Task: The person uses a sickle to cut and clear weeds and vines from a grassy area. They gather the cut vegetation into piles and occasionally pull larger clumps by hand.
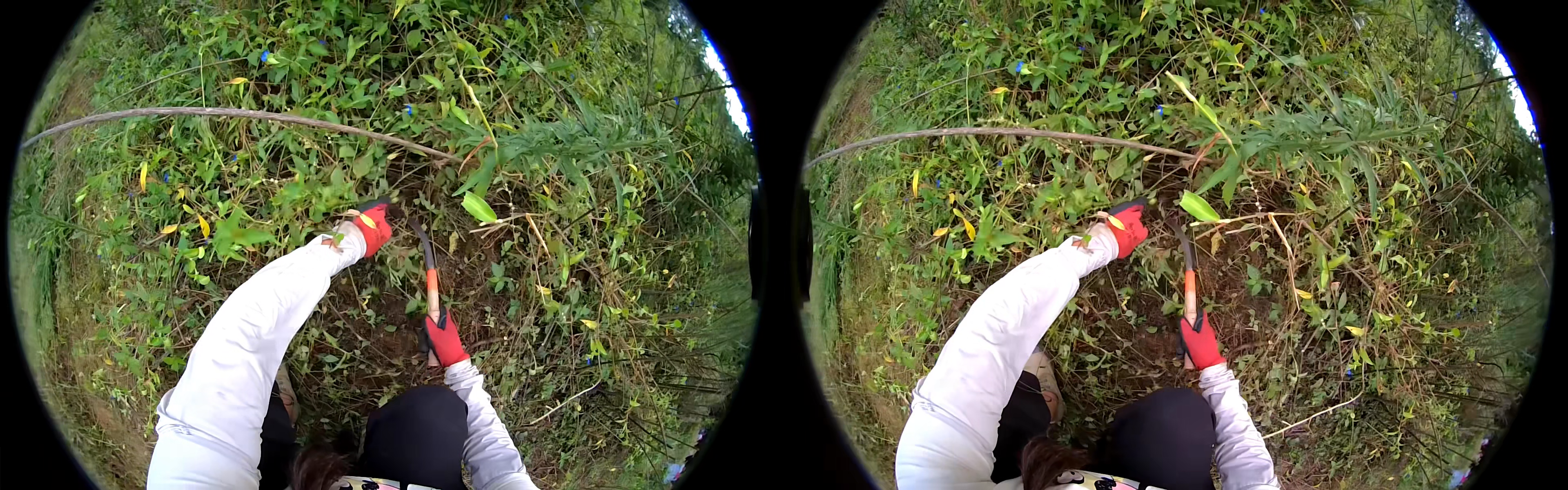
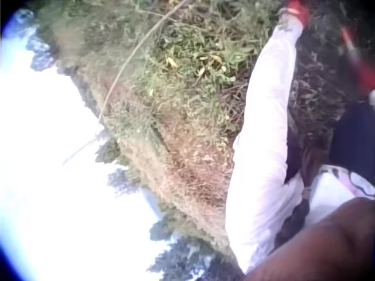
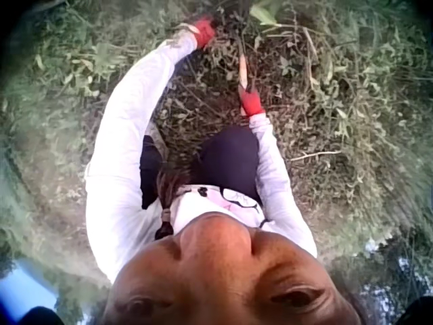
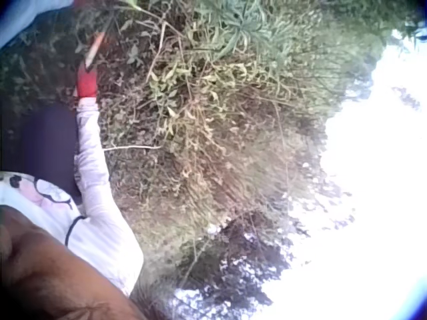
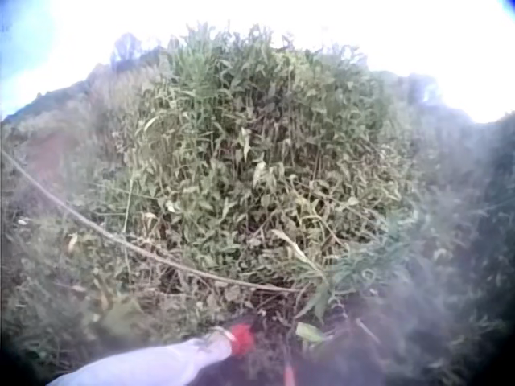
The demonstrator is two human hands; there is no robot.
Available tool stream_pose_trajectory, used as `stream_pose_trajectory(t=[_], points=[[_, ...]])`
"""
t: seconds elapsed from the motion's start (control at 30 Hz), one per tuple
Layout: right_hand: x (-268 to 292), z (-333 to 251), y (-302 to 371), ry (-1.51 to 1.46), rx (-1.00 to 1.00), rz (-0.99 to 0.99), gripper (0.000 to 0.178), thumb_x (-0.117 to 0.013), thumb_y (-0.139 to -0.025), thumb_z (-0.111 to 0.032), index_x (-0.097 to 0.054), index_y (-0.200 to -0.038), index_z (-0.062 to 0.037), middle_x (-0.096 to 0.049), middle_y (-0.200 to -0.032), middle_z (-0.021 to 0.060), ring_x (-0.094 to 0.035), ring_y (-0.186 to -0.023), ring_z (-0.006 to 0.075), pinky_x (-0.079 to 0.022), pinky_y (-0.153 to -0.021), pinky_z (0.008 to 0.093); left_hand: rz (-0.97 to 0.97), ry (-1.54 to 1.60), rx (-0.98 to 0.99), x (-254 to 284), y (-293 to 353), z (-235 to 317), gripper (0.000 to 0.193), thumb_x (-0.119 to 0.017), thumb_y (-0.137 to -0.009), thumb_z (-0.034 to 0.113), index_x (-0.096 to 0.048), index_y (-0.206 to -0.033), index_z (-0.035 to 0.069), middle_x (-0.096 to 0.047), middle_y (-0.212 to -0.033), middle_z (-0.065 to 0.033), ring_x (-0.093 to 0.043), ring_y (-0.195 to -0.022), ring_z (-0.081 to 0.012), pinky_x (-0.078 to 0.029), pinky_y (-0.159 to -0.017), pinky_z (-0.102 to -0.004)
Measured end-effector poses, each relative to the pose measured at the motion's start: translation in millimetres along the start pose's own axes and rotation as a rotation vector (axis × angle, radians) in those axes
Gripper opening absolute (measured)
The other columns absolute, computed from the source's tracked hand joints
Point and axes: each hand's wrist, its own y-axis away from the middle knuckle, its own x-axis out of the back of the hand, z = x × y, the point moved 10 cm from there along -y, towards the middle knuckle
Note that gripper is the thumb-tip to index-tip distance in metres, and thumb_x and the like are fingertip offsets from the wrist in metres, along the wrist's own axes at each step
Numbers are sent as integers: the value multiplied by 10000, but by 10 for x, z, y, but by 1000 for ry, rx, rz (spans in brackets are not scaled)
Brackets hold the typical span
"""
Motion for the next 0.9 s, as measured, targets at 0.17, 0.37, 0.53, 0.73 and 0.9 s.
stream_pose_trajectory(t=[0.17, 0.37, 0.53, 0.73, 0.9], points=[[655, 1228, 1816, 673, -667, 184, 496, -609, -909, -298, -464, -1358, -146, -659, -1051, 195, -657, -952, 357, -516, -802, 443, -332, 198, 39, 191, 594, 518, 171, -656, -688, 234, -691, -826, 138, -682, -790, -109, -657, -781, -279, -521, -780, -461], [1829, 1271, 3231, 243, -278, 369, 467, -681, -869, -158, -494, -1264, 7, -608, -895, 36, -559, -777, 109, -486, -710, 279, -254, 324, 304, 152, 1861, -513, 256, -683, -650, 192, -661, -892, 110, -652, -745, -89, -637, -791, -297, -493, -776, -414], [1569, 479, 2442, 70, -114, 336, 452, -651, -881, -129, -480, -1279, 1, -583, -945, 45, -546, -798, 108, -467, -692, 270, -273, 296, 273, 132, 2374, -561, 279, -671, -621, 177, -650, -890, 105, -648, -783, -105, -611, -827, -314, -480, -802, -408], [1141, -226, 1387, 15, 92, 224, 413, -623, -904, -107, -476, -1284, -36, -547, -815, 13, -515, -643, 89, -450, -567, 273, -248, 418, 479, 193, 2932, -152, 405, -691, -592, 212, -668, -989, 138, -634, -746, -101, -614, -803, -331, -482, -736, -437], [822, -971, 820, 392, 413, 272, 513, -606, -912, -60, -419, -1389, -28, -584, -981, 33, -535, -816, 86, -459, -726, 245, -401, 477, 415, -211, 3484, 861, 456, -699, -565, 280, -677, -997, 137, -632, -694, -107, -618, -728, -336, -484, -676, -434]])
